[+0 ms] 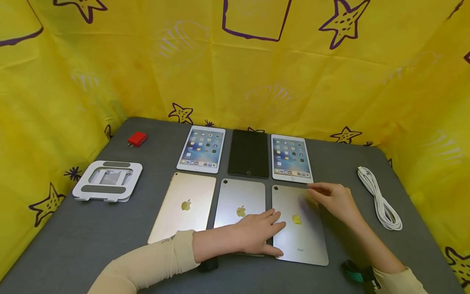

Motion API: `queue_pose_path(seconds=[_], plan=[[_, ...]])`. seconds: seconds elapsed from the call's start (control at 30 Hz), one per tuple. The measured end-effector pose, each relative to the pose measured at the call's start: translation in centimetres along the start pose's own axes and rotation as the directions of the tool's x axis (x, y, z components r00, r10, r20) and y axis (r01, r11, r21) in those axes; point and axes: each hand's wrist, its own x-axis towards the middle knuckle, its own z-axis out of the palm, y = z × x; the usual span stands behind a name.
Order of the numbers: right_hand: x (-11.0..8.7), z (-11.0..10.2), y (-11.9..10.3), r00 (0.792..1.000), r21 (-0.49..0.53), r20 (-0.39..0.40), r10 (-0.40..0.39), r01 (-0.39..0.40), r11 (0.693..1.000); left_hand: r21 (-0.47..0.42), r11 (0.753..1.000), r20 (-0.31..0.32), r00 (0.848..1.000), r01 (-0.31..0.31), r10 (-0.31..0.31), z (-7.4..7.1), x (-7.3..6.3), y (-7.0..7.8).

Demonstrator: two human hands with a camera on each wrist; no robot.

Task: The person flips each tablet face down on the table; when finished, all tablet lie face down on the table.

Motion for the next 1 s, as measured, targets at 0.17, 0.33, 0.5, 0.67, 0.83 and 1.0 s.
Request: queue_pose_path(seconds=[0.17,0.33,0.5,0.67,0.83,1.0], plan=[[1.8,1.6,-2.5,0.998,0.150,0.060,-0.022,0.013,0.989,-0.312,0.948,-0.096,0.991,0.055,-0.089,-1.6,-0.5,-2.6],[4.0,3.6,-5.5,0.988,0.366,0.148,-0.034,-0.023,0.930,-0.493,0.866,-0.309,0.915,0.079,-0.259,-2.5,-1.6,-6.4],[6.0,6.2,-9.0,0.973,0.640,0.222,-0.070,-0.092,0.763,-0.687,0.718,-0.413,0.751,0.115,-0.515,-3.0,-3.4,-10.6],[7.8,9.2,-12.0,0.955,0.757,0.277,-0.109,-0.147,0.637,-0.798,0.559,-0.345,0.588,0.227,-0.731,-3.1,-5.7,-14.6],[9.1,12.0,-14.1,0.931,0.770,0.345,-0.115,-0.211,0.602,-0.806,0.443,-0.217,0.501,0.393,-0.838,-2.8,-8.1,-17.9],[10.1,14.0,-15.7,0.903,0.762,0.422,-0.085,-0.302,0.572,-0.824,0.331,-0.084,0.478,0.461,-0.874,-2.4,-9.9,-20.1]])
